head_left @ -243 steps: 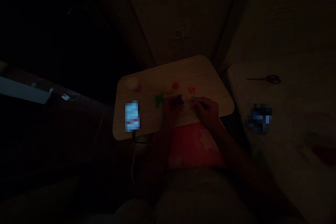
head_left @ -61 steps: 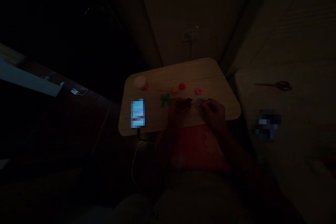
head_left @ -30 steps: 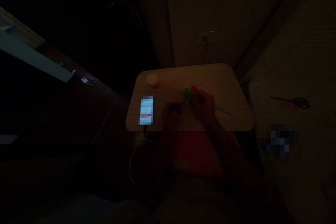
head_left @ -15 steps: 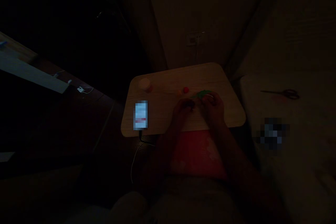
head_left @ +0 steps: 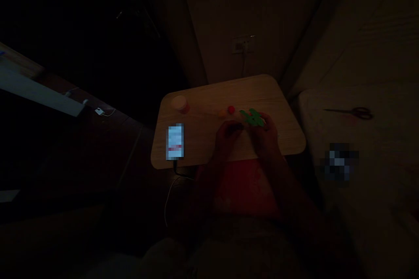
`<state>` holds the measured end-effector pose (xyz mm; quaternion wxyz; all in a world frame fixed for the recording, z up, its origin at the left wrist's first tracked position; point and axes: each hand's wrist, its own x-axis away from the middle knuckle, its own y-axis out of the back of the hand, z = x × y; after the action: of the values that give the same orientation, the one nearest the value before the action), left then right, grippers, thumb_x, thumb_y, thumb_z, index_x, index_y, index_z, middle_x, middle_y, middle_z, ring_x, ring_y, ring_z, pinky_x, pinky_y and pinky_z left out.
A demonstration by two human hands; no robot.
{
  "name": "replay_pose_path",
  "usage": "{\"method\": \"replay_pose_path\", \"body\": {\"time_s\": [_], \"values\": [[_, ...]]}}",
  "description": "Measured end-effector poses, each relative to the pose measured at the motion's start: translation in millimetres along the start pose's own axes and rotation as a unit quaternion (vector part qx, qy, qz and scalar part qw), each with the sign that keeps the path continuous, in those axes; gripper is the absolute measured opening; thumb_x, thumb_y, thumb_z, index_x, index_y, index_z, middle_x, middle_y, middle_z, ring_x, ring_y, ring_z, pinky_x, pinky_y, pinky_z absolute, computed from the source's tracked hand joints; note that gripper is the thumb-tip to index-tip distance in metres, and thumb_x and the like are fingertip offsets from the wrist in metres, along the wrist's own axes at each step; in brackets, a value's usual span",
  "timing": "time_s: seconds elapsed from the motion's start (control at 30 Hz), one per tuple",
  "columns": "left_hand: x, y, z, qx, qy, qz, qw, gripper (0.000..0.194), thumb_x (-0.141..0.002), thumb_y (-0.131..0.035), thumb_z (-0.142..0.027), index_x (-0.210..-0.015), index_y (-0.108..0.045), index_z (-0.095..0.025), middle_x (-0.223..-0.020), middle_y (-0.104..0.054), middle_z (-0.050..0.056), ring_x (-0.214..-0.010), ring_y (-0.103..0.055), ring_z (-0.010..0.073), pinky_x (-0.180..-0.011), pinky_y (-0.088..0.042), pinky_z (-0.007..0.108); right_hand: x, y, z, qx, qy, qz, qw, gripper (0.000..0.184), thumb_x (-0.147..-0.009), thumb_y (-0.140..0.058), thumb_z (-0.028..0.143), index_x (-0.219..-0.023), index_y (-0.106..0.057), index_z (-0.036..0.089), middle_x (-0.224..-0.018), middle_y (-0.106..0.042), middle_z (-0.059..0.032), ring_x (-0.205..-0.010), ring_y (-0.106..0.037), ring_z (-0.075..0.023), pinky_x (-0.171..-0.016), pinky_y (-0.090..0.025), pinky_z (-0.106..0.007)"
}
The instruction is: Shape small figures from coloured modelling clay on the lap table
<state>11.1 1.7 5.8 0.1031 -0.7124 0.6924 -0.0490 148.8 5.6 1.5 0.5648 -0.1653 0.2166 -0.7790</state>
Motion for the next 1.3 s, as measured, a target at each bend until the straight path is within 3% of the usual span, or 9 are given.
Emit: {"method": "replay_pose_path", "body": {"time_s": [0.43, 0.6, 0.73, 0.8, 1.07, 1.3], "values": [[2, -4.0, 1, 0.030, 0.035, -0.019, 0.999, 0.044, -0.067, -0.093, -0.044, -0.099, -0.074, -0.020, -0.106, -0.079, 0.008, -0.099, -0.074, 0.0225, -0.093, -0.058, 0.038, 7, -7, 1, 0.068, 0.027, 0.023, 0.997, 0.051, -0.069, -0.089, 0.028, -0.111, -0.060, 0.028, -0.101, -0.074, -0.0017, -0.081, -0.072, -0.0169, -0.070, -0.059, -0.028], [4, -5.4, 1, 0.035, 0.056, -0.034, 0.997, 0.039, -0.068, -0.093, -0.040, -0.096, -0.074, -0.020, -0.104, -0.079, 0.007, -0.096, -0.075, 0.0217, -0.091, -0.059, 0.037, 12, -13, 8, 0.092, 0.039, 0.040, 0.994, 0.057, -0.076, -0.085, 0.032, -0.126, -0.060, 0.032, -0.104, -0.074, -0.0016, -0.084, -0.072, -0.0178, -0.071, -0.059, -0.030], [3, -4.6, 5, 0.032, 0.056, -0.017, 0.998, 0.039, -0.067, -0.094, -0.040, -0.095, -0.075, -0.021, -0.103, -0.080, 0.007, -0.096, -0.075, 0.0217, -0.094, -0.059, 0.039, 12, -15, 8, 0.141, 0.079, 0.040, 0.986, 0.030, -0.073, -0.084, 0.029, -0.101, -0.075, 0.026, -0.105, -0.075, -0.0039, -0.091, -0.072, -0.0208, -0.084, -0.060, -0.038], [3, -4.0, 6, 0.032, 0.050, -0.019, 0.998, 0.040, -0.065, -0.094, -0.042, -0.093, -0.076, -0.021, -0.102, -0.080, 0.006, -0.095, -0.074, 0.0212, -0.093, -0.058, 0.038, 12, -14, 6, 0.150, 0.089, 0.036, 0.984, 0.025, -0.072, -0.084, 0.028, -0.097, -0.077, 0.026, -0.100, -0.075, -0.0034, -0.092, -0.072, -0.0215, -0.088, -0.060, -0.040], [5, -4.8, 2, 0.056, 0.058, -0.028, 0.996, 0.044, -0.064, -0.095, -0.045, -0.092, -0.072, -0.021, -0.097, -0.078, 0.004, -0.091, -0.073, 0.0190, -0.091, -0.058, 0.036, 10, -12, 2, 0.124, 0.068, 0.025, 0.990, 0.023, -0.075, -0.084, 0.035, -0.095, -0.080, 0.025, -0.105, -0.077, -0.0054, -0.102, -0.072, -0.0242, -0.093, -0.058, -0.042], [7, -7.4, -6, 0.044, 0.033, -0.035, 0.998, 0.046, -0.064, -0.095, -0.042, -0.092, -0.066, -0.021, -0.098, -0.075, 0.003, -0.093, -0.071, 0.0183, -0.092, -0.056, 0.034, 11, -14, 6, 0.113, 0.048, 0.007, 0.992, 0.032, -0.072, -0.087, 0.036, -0.100, -0.077, 0.025, -0.108, -0.076, -0.0055, -0.092, -0.073, -0.0209, -0.082, -0.061, -0.035]]}}
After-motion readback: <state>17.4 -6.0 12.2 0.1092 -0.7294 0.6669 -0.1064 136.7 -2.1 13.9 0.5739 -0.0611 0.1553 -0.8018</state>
